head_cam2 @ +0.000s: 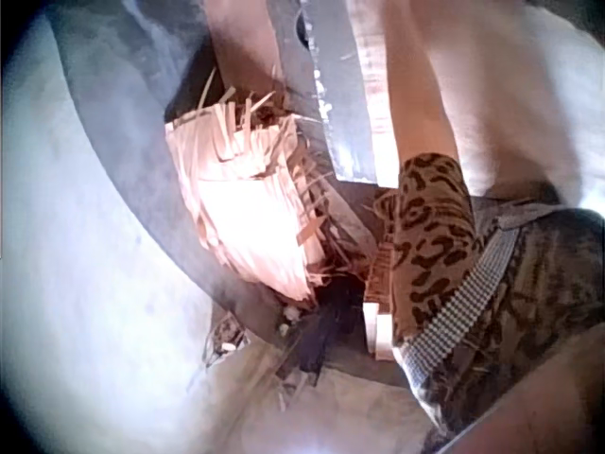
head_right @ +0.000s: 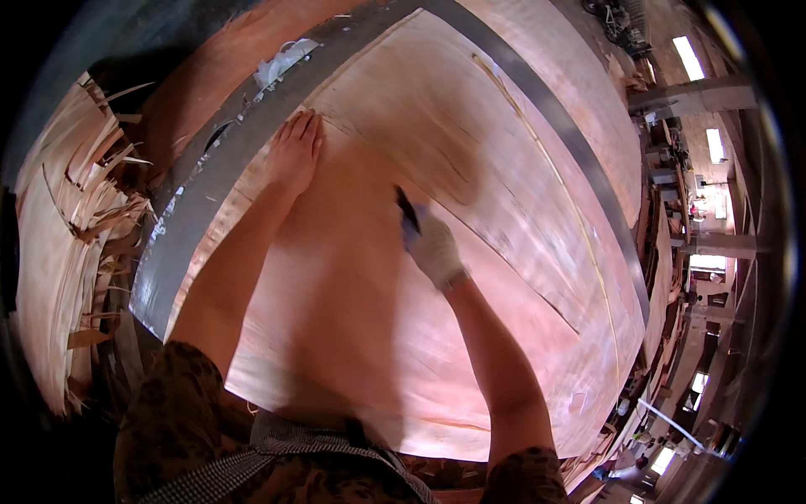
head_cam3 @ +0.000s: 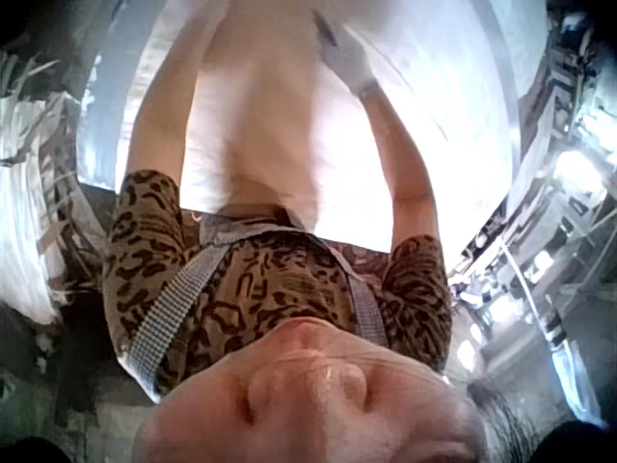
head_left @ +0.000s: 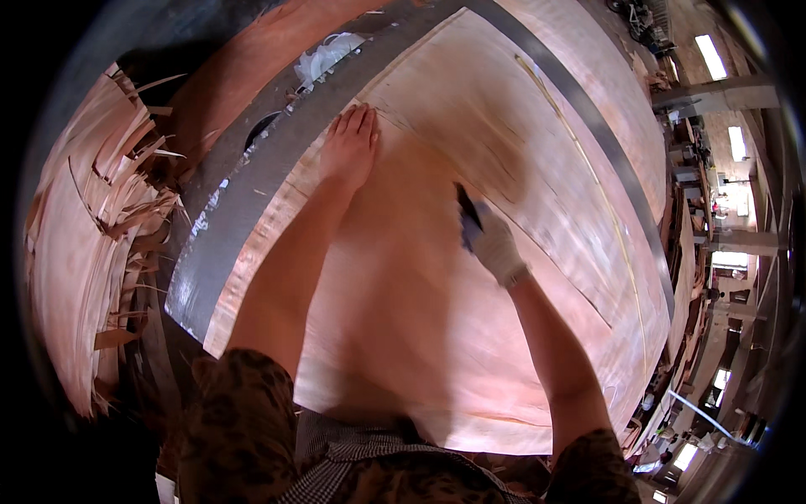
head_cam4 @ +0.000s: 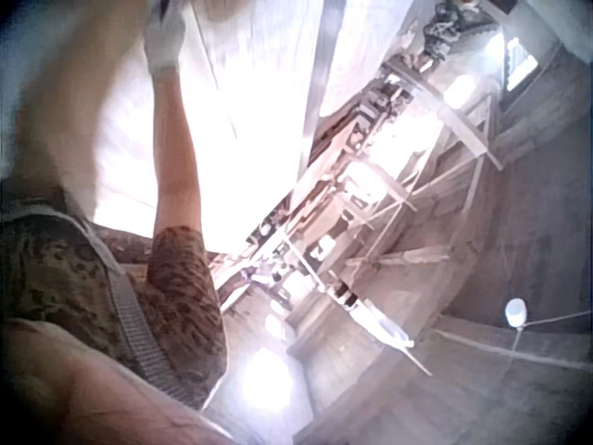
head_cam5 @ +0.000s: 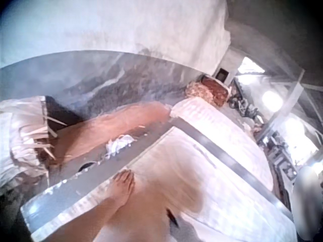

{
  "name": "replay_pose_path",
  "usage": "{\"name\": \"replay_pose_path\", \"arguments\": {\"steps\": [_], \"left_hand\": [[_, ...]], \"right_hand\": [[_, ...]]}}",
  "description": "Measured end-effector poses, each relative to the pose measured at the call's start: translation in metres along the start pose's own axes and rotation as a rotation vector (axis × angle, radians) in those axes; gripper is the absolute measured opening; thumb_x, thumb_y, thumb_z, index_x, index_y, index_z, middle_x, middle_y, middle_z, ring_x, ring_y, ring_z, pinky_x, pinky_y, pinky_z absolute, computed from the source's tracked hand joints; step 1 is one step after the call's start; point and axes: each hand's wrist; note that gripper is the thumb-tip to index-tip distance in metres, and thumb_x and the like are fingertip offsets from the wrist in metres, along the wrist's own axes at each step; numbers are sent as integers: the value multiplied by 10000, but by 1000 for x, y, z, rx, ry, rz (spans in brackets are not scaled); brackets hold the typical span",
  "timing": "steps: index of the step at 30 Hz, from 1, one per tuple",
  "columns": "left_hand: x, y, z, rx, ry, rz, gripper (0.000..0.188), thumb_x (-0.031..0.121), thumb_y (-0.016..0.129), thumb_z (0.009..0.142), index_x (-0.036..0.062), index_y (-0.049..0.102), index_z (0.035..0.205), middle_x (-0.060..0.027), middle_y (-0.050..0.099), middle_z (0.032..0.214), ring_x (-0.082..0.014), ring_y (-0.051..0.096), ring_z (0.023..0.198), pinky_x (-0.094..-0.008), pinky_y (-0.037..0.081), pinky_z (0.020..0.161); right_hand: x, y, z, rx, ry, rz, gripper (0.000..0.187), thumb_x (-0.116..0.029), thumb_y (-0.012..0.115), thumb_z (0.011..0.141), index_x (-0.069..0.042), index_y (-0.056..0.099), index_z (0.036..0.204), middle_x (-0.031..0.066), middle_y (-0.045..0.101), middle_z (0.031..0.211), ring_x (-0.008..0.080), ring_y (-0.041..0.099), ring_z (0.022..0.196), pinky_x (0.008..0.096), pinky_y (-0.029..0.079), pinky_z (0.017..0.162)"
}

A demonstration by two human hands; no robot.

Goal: The person assembles and trims wood veneer strips on large backing sheets using a utility knife and a tape measure.

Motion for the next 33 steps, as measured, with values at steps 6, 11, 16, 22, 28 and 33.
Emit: {"name": "replay_pose_path", "arguments": {"steps": [6,11,16,22,28,33], "left_hand": [[10,-9,3,61,-196,138,488,278,443,815,79,399,1258,-55,372,1290,-268,290,1242,-464,167,1041],[6,-8,-1,27,-217,207,510,299,436,803,114,383,1275,-48,373,1291,-267,263,1259,-493,136,1041],[3,-5,5,-45,-233,328,519,374,396,826,164,363,1299,-31,351,1325,-257,231,1280,-496,116,1044],[4,1,13,-156,-191,610,544,499,284,867,202,338,1319,-23,284,1385,-265,191,1298,-514,111,1035],[106,50,-27,-34,13,308,485,316,366,892,77,321,1312,-114,288,1373,-317,234,1272,-470,171,1035],[340,96,-126,-235,362,-130,456,251,342,900,23,324,1294,-149,320,1342,-298,284,1247,-422,198,1034]], "right_hand": [[-94,61,152,-40,-231,-613,272,-247,431,841,-37,466,1010,220,583,944,377,556,883,449,430,758],[-94,90,187,-77,-381,-711,309,-221,441,828,8,415,1034,237,586,934,397,566,876,460,442,744],[-61,61,152,-96,-334,-794,259,-196,459,828,-10,430,1006,221,596,881,379,579,826,445,460,693],[177,-86,24,16,-405,-577,316,-188,391,881,-57,407,1168,166,587,816,287,577,723,364,460,588],[239,-131,-49,-41,-152,-701,368,-197,339,900,-149,371,1263,122,565,905,220,512,633,349,423,537],[242,-123,-32,266,-146,-463,340,-315,365,861,-135,544,1087,144,553,1094,295,519,1001,396,378,879]]}}
Point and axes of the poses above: each hand's wrist, its own z-axis towards the middle knuckle, its own y-axis out of the palm, x = y × z
